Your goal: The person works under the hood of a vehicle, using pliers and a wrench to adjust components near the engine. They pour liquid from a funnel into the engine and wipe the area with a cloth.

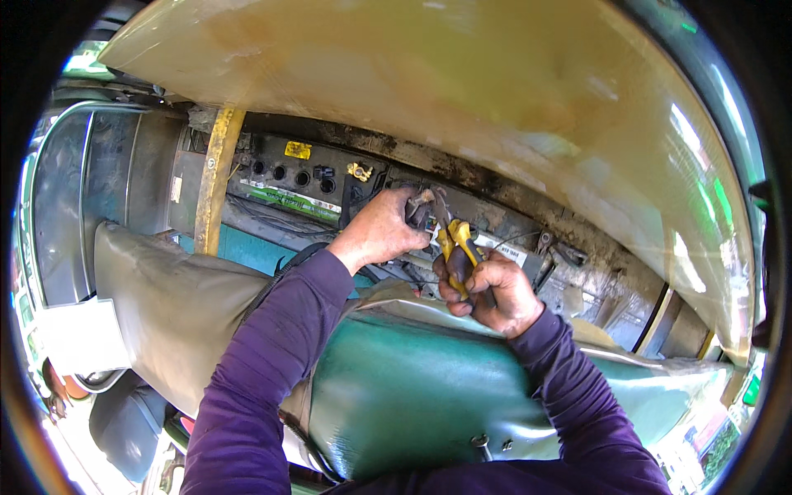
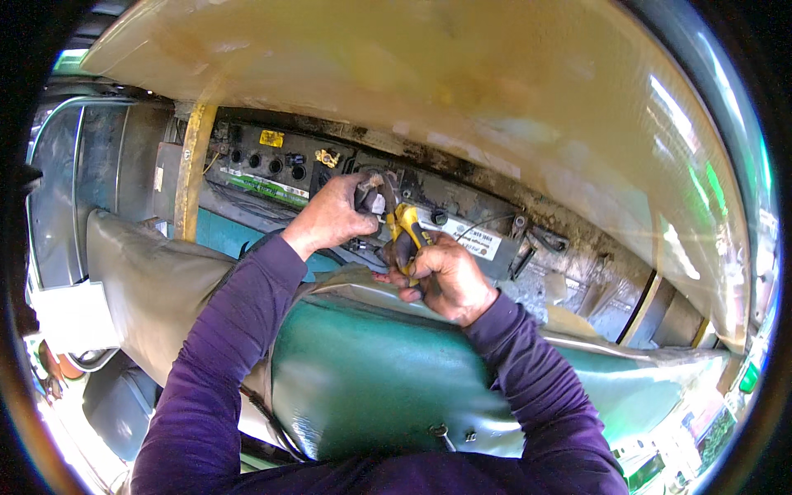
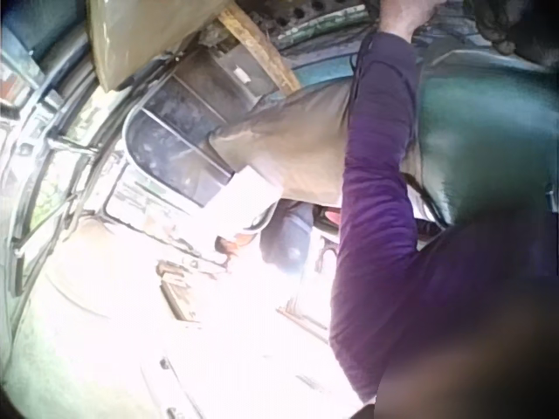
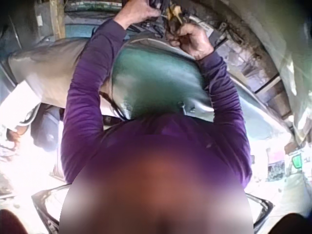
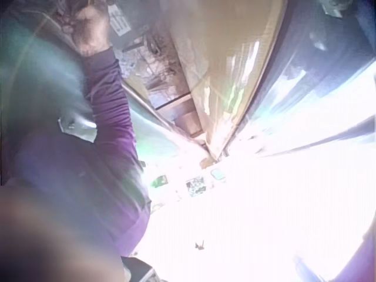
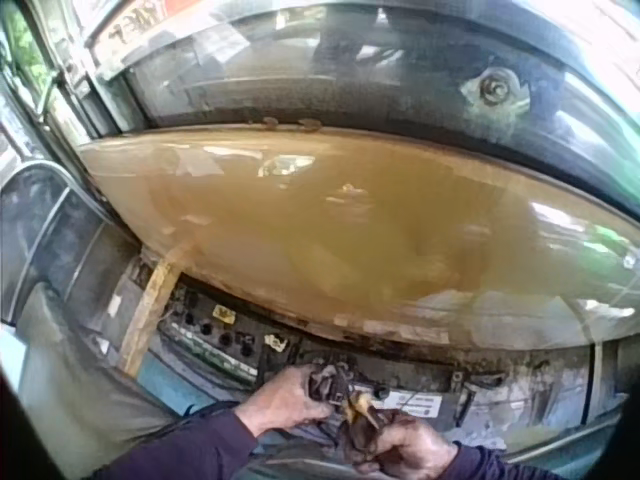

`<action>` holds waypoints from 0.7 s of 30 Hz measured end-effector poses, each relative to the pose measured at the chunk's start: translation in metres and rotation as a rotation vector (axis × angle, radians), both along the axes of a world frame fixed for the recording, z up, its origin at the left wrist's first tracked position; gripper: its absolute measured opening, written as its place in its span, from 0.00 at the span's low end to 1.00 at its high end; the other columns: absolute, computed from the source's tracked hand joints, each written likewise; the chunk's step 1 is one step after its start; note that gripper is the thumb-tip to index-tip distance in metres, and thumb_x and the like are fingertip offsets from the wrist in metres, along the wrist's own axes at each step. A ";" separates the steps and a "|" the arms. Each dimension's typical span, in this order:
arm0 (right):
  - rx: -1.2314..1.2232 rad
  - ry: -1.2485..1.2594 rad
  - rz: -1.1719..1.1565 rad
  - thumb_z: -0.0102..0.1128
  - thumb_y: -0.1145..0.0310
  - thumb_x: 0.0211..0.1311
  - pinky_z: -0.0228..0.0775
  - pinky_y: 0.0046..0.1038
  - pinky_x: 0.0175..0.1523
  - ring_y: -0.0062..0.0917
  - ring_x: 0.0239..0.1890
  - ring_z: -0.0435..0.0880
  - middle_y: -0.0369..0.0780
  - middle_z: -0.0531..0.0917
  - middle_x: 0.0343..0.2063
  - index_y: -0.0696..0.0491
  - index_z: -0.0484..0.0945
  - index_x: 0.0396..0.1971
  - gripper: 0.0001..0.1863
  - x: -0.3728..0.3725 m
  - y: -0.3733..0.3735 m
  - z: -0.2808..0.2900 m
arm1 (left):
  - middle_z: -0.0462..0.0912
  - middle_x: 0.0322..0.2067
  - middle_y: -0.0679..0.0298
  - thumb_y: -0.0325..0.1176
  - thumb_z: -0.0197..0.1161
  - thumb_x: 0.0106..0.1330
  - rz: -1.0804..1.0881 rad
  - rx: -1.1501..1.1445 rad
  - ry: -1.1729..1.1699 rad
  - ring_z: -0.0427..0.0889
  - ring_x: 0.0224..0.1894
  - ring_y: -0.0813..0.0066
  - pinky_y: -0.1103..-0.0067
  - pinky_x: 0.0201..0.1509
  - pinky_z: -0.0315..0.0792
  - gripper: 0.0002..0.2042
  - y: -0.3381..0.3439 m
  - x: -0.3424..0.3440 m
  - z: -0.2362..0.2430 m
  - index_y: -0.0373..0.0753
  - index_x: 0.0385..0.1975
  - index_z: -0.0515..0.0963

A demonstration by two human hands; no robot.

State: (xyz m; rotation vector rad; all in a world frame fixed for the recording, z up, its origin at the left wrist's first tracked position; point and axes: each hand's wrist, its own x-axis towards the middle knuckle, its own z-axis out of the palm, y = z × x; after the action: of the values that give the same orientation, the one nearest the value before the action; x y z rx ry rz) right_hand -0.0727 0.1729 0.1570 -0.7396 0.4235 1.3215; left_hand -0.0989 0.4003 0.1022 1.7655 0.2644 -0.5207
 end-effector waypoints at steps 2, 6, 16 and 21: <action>0.083 0.148 -0.081 0.55 0.76 0.40 0.63 0.28 0.30 0.28 0.31 0.71 0.42 0.73 0.38 0.56 0.73 0.31 0.12 -0.001 0.005 0.004 | 0.84 0.29 0.54 0.32 0.73 0.50 0.024 0.059 -0.051 0.80 0.31 0.67 0.71 0.41 0.76 0.19 -0.001 -0.001 0.000 0.30 0.39 0.79; 0.247 0.326 -0.167 0.57 0.73 0.40 0.64 0.28 0.35 0.29 0.36 0.69 0.42 0.72 0.40 0.54 0.70 0.28 0.11 -0.003 0.016 0.015 | 0.84 0.30 0.52 0.29 0.71 0.53 0.148 -0.042 -0.168 0.81 0.31 0.65 0.70 0.43 0.77 0.16 -0.003 -0.003 -0.003 0.31 0.41 0.79; 0.614 0.495 -0.446 0.61 0.69 0.45 0.64 0.28 0.36 0.28 0.37 0.67 0.40 0.68 0.40 0.52 0.70 0.27 0.10 -0.030 0.064 0.033 | 0.85 0.33 0.66 0.25 0.75 0.51 0.339 -0.131 -0.158 0.77 0.35 0.83 0.79 0.43 0.77 0.19 0.003 -0.002 0.010 0.30 0.43 0.79; 0.756 0.476 -0.538 0.64 0.68 0.47 0.65 0.26 0.36 0.25 0.37 0.67 0.38 0.67 0.39 0.52 0.71 0.27 0.10 -0.043 0.084 0.031 | 0.83 0.29 0.68 0.25 0.73 0.50 0.360 -0.109 -0.233 0.75 0.32 0.84 0.79 0.38 0.75 0.14 0.008 -0.001 0.014 0.33 0.36 0.79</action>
State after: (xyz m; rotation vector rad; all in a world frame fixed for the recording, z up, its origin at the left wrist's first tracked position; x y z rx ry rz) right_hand -0.1159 0.2574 0.1884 0.3182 0.4152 1.0110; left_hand -0.0999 0.4079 0.1160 1.6081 0.3728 -0.0677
